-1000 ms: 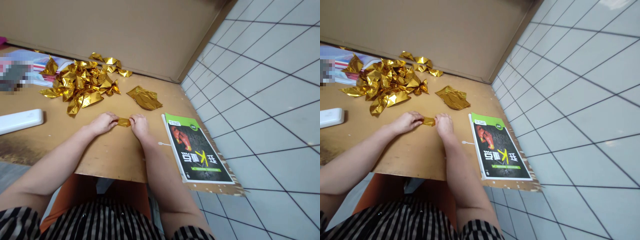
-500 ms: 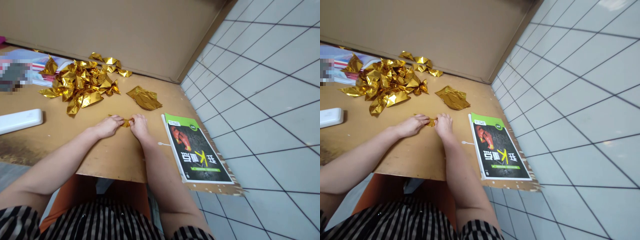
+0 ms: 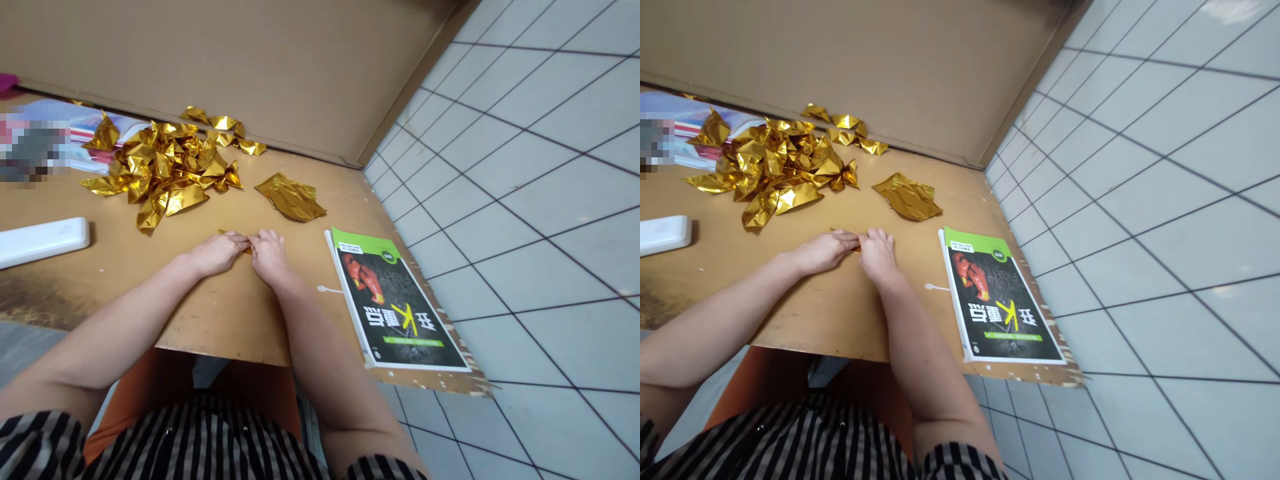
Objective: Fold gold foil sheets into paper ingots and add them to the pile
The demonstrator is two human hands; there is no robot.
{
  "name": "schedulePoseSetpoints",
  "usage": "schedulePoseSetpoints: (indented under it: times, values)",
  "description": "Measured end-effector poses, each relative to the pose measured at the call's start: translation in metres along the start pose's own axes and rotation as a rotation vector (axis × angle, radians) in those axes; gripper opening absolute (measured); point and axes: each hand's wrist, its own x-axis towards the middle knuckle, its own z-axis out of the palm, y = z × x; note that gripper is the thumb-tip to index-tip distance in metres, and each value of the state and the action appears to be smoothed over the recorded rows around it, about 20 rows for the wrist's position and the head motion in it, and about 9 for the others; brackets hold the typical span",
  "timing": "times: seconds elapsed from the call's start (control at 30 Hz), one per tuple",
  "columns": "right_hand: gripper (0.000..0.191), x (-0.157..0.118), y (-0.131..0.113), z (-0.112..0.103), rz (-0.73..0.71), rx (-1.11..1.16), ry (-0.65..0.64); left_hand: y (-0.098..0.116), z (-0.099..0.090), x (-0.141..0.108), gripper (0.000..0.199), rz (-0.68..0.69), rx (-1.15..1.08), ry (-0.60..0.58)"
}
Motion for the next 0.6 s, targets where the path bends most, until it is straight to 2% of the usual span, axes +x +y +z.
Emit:
schedulePoseSetpoints:
  times: [0.27, 0.6]
  values:
    - [0.039, -0.006, 0.001, -0.002, -0.048, -0.051, -0.030, -0.007, 0.002, 0.001, 0.031, 0.002, -0.035, 0.015]
    - [0.038, -0.008, 0.010, -0.005, -0.043, -0.041, -0.037, -0.018, -0.007, -0.008, 0.029, -0.066, -0.037, 0.034]
